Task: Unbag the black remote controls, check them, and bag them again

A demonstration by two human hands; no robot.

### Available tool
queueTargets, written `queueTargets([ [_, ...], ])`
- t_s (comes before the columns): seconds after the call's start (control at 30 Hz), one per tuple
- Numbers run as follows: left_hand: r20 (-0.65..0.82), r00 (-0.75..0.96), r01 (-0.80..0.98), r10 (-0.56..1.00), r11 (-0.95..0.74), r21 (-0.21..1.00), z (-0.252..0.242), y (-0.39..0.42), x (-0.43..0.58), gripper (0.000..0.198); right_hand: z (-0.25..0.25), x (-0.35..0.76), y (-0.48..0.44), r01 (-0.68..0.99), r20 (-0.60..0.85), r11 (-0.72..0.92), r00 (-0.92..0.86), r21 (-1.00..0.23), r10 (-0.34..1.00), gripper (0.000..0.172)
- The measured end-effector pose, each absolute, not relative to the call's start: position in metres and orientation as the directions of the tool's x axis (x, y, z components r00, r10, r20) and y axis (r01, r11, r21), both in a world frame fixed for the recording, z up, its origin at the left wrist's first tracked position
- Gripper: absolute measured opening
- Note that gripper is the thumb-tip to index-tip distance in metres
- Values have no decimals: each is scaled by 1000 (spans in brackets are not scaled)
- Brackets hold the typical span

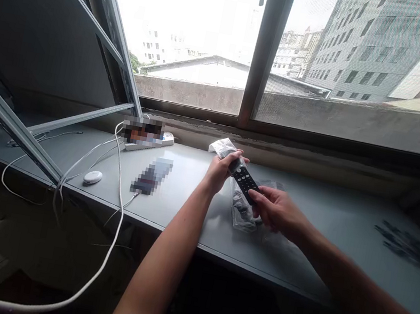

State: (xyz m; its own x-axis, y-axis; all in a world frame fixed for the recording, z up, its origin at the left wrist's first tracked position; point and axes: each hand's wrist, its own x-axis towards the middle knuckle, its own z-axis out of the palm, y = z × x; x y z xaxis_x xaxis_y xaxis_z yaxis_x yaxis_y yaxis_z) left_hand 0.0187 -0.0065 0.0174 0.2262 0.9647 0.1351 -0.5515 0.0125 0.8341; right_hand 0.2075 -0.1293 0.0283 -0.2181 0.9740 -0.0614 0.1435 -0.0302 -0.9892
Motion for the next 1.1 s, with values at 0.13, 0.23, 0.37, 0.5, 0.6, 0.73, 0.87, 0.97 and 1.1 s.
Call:
queueTargets([
  [0.13,175,316,-491,932,3,871,13,-8,21,41,25,204,-128,45,-48,-39,-209,-998,977,55],
  [0.23,184,443,-436,877,32,899,11,-11,22,46,22,203,-127,-18,-44,-49,-202,-999,978,55],
  [0.37,166,495,-411,853,62,909,12,-15,22,53,19,202,-126,-83,-48,-65,-189,-994,981,58],
  [0.5,183,515,-412,837,55,909,13,-18,22,53,17,200,-126,-111,-38,-57,-171,-992,985,65],
  [0.6,207,541,-412,815,43,910,14,-19,22,52,19,197,-127,-122,-29,-47,-145,-991,989,76],
  [0.73,218,573,-399,790,37,916,15,-21,22,55,23,195,-130,-114,-16,-29,-116,-993,993,96],
  [0.87,186,661,-315,727,44,948,14,-22,23,62,22,195,-130,-108,33,22,-103,-994,994,94],
  [0.97,149,716,-247,682,47,968,12,-21,23,60,19,197,-127,-135,46,36,-77,-990,996,95],
  [1.1,170,729,-263,663,42,964,9,-17,23,57,16,201,-122,-222,27,6,-94,-975,995,89],
])
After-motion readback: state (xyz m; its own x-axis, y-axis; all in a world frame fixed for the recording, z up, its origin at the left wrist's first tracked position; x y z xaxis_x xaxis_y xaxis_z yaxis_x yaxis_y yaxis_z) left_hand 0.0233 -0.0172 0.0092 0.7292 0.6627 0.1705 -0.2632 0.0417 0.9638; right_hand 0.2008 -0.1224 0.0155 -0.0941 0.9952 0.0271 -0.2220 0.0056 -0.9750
